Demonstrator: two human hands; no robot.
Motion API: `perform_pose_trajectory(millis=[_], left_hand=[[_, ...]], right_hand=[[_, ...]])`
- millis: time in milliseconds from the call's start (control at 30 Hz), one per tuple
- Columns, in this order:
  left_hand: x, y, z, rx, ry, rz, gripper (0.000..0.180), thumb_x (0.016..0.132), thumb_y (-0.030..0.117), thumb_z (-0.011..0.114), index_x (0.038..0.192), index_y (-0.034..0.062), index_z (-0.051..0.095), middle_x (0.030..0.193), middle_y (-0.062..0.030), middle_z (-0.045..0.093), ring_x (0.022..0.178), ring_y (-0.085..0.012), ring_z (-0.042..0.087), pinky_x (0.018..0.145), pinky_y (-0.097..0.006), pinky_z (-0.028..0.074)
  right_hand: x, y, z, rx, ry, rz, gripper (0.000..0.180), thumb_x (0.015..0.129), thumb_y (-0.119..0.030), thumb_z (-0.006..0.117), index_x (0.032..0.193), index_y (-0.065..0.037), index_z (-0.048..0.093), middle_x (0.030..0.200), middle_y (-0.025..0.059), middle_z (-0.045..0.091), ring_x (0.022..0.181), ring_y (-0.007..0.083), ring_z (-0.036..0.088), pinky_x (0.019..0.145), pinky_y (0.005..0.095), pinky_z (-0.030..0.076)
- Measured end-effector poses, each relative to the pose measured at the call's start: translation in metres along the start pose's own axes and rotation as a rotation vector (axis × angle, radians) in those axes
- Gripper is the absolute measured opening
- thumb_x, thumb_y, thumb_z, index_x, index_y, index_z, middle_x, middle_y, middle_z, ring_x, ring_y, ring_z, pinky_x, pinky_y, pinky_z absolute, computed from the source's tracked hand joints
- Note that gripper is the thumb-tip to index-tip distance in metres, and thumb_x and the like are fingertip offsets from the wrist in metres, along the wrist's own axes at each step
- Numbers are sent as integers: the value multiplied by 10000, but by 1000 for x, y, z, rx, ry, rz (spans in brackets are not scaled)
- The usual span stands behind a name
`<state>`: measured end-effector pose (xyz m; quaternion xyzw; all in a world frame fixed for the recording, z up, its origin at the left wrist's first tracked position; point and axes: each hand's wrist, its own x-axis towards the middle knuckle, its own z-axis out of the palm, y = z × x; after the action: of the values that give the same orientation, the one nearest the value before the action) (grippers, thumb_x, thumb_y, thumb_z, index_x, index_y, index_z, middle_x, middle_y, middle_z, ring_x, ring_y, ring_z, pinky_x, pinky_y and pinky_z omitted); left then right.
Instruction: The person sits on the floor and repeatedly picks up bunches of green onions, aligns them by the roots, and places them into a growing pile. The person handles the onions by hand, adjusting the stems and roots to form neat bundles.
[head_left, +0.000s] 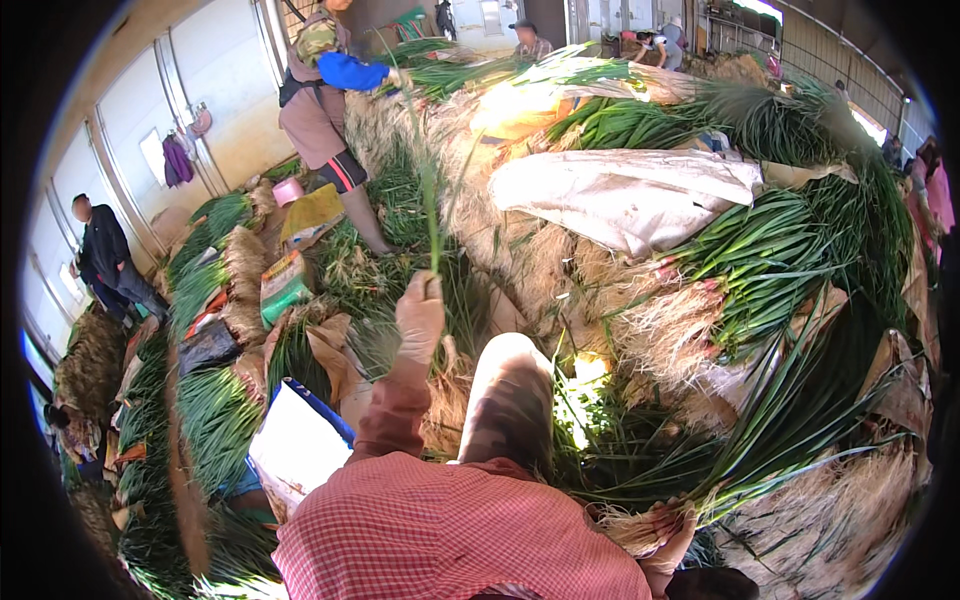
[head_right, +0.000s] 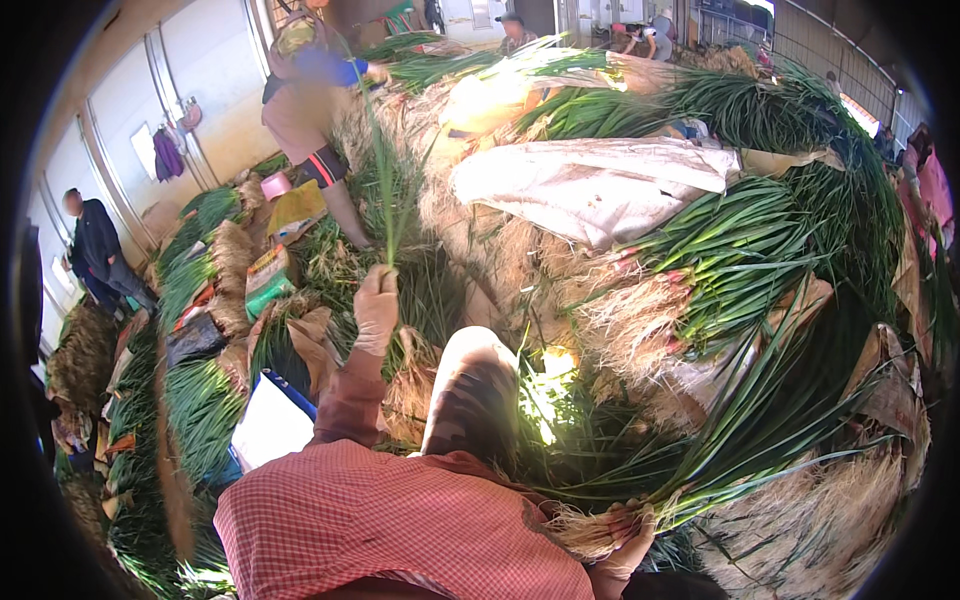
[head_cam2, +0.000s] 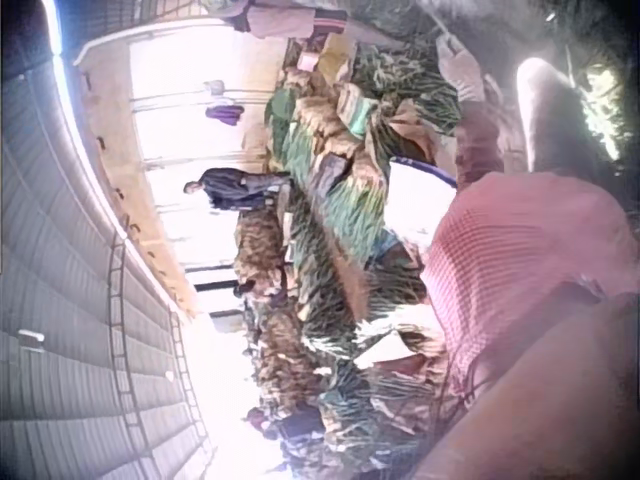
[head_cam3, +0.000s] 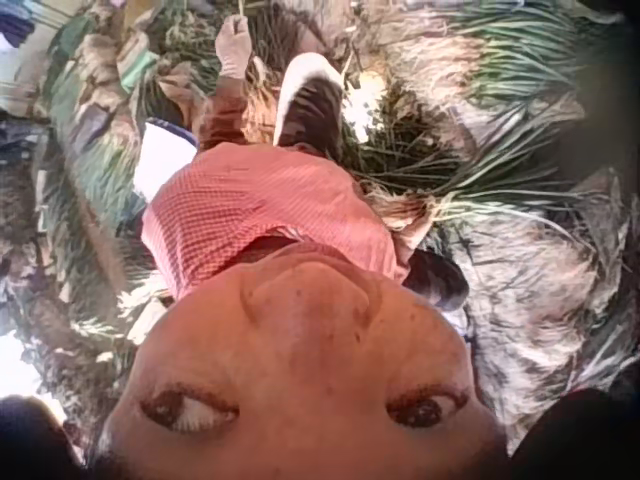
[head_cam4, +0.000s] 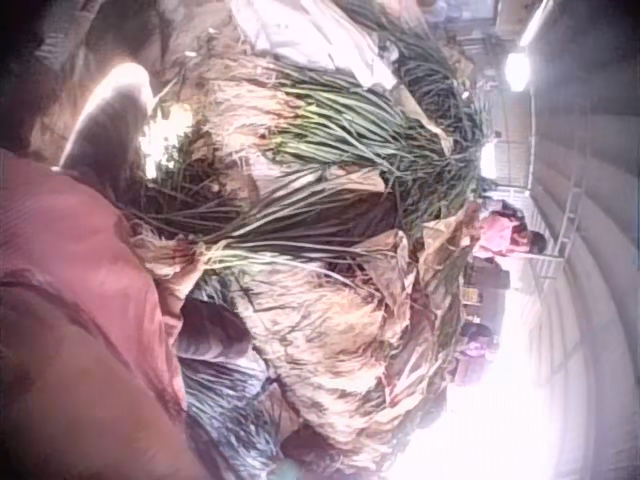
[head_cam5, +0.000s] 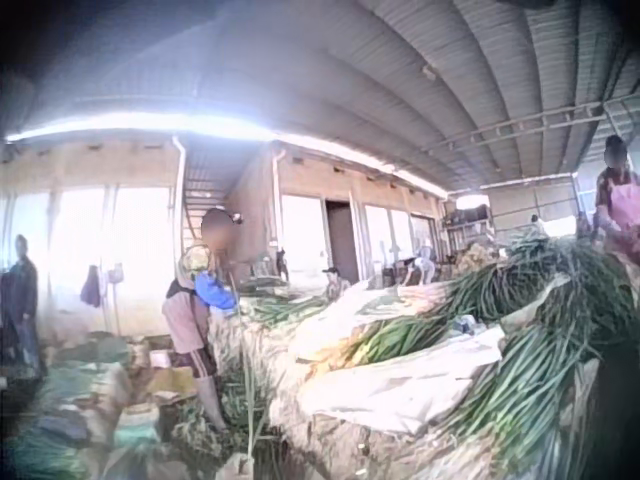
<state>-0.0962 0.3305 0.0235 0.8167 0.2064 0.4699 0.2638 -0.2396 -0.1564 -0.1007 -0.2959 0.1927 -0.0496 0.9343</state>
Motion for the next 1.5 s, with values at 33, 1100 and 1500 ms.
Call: perform_pose_trajectory(millis=[33, 1100, 1500], left_hand=[[-1, -23, -5, 114, 50, 14, 161, 898, 240, 573, 975, 106, 620, 766, -159, 645, 682, -342, 626, 609, -402, 483], [-44, 318, 139, -352, -840, 385, 191, 919, 312, 558, 940, 124, 584, 741, -39, 631, 641, -147, 582, 556, -321, 465], [-260, 255, 105, -993, -1593, -106, 263, 947, 254, 493, 966, 20, 610, 658, -67, 611, 481, -132, 544, 463, -266, 440]], right_hand=[[-1, 2, 2, 27, 4, -34, 329, 927, -262, 519, 1171, -41, 524, 902, 78, 616, 666, 186, 576, 659, 307, 527], [-49, -80, 91, -239, -66, -28, 433, 730, -115, 719, 1115, -29, 541, 711, 117, 607, 585, 191, 599, 495, 272, 491], [-15, -38, 87, -121, -121, 86, 334, 761, -38, 618, 1074, -33, 505, 807, 150, 620, 646, 270, 647, 596, 361, 573]])
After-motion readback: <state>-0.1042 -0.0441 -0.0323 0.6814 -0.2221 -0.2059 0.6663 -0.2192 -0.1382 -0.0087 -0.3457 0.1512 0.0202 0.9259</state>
